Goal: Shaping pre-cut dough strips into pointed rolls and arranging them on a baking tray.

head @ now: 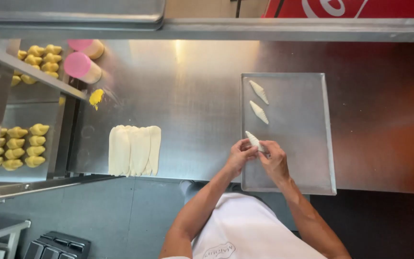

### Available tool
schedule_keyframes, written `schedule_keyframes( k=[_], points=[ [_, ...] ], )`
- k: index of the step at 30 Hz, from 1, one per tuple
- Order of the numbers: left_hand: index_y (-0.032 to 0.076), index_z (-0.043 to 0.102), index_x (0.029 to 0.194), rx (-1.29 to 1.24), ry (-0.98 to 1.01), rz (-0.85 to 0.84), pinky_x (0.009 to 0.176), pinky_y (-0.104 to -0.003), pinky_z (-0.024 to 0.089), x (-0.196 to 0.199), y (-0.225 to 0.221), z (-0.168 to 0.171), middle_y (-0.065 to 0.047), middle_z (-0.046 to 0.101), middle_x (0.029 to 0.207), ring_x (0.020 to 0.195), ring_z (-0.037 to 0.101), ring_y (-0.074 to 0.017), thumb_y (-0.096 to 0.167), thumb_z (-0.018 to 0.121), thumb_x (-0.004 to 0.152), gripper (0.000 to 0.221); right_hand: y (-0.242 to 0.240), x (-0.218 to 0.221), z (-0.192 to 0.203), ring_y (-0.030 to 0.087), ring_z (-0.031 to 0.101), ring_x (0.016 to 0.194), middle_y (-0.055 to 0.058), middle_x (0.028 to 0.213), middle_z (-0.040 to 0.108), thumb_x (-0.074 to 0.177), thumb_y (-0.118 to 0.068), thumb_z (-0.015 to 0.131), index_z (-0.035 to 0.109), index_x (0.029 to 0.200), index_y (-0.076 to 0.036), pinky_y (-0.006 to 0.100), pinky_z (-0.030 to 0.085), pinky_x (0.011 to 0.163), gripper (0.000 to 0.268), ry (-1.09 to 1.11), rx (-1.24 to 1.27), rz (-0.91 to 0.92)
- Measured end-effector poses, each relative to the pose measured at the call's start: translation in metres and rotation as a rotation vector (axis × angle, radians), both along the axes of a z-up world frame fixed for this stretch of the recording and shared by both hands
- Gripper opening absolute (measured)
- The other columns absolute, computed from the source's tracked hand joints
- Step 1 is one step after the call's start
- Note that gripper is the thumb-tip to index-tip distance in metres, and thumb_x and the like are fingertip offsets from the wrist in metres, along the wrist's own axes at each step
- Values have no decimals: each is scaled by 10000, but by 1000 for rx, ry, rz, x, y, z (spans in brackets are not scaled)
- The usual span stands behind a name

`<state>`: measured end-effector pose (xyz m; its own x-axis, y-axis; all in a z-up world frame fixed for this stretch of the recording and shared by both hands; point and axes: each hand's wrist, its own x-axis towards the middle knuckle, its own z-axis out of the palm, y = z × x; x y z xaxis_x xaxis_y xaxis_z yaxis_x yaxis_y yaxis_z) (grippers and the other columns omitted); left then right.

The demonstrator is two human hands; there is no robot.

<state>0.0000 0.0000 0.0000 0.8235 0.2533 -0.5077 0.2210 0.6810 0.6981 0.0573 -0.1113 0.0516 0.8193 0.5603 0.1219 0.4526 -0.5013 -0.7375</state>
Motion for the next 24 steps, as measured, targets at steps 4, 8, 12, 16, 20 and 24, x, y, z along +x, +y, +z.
schedule_keyframes(
  k=[4,8,12,16,20,24],
  points=[
    [7,384,1203,22,24,21,706,-290,501,20,-4,5,-157,501,1003,819,590,-206,110,672,751,546,6,19,0,233,583,670,87,839,563,670,7,639,578,943,-56,293,473,549,287,-47,34,-76],
    [-18,238,1270,-18,79,-6,759,-292,483,-1,22,1,-209,447,1139,929,564,-255,106,645,767,659,12,30,-39,251,576,710,78,781,551,656,-35,660,578,898,-62,301,485,578,257,-59,-11,-102],
    [29,429,1173,-46,129,-15,699,-279,519,-50,66,-20,-134,528,1057,874,602,-232,115,638,773,460,13,32,-55,267,585,734,93,789,554,664,-67,663,561,901,-81,330,497,607,258,13,-85,-135],
    [17,457,1141,-29,138,-45,695,-259,515,-105,117,3,-101,544,1001,850,607,-208,95,607,777,401,26,20,-41,265,593,749,93,799,564,662,-68,675,572,897,-75,302,496,628,257,62,-107,-222],
    [21,507,1082,-33,135,-9,658,-251,499,-135,177,12,-87,575,942,779,607,-192,81,613,734,369,25,31,-67,215,550,714,68,859,556,638,-171,692,579,955,-108,296,455,655,342,123,-155,-299],
    [38,539,1055,79,105,-80,657,-259,478,-151,224,30,-85,608,948,800,611,-197,111,624,705,368,34,19,-22,135,473,750,-6,992,512,687,-236,662,617,975,-133,253,407,688,309,264,-112,-498]
  ],
)
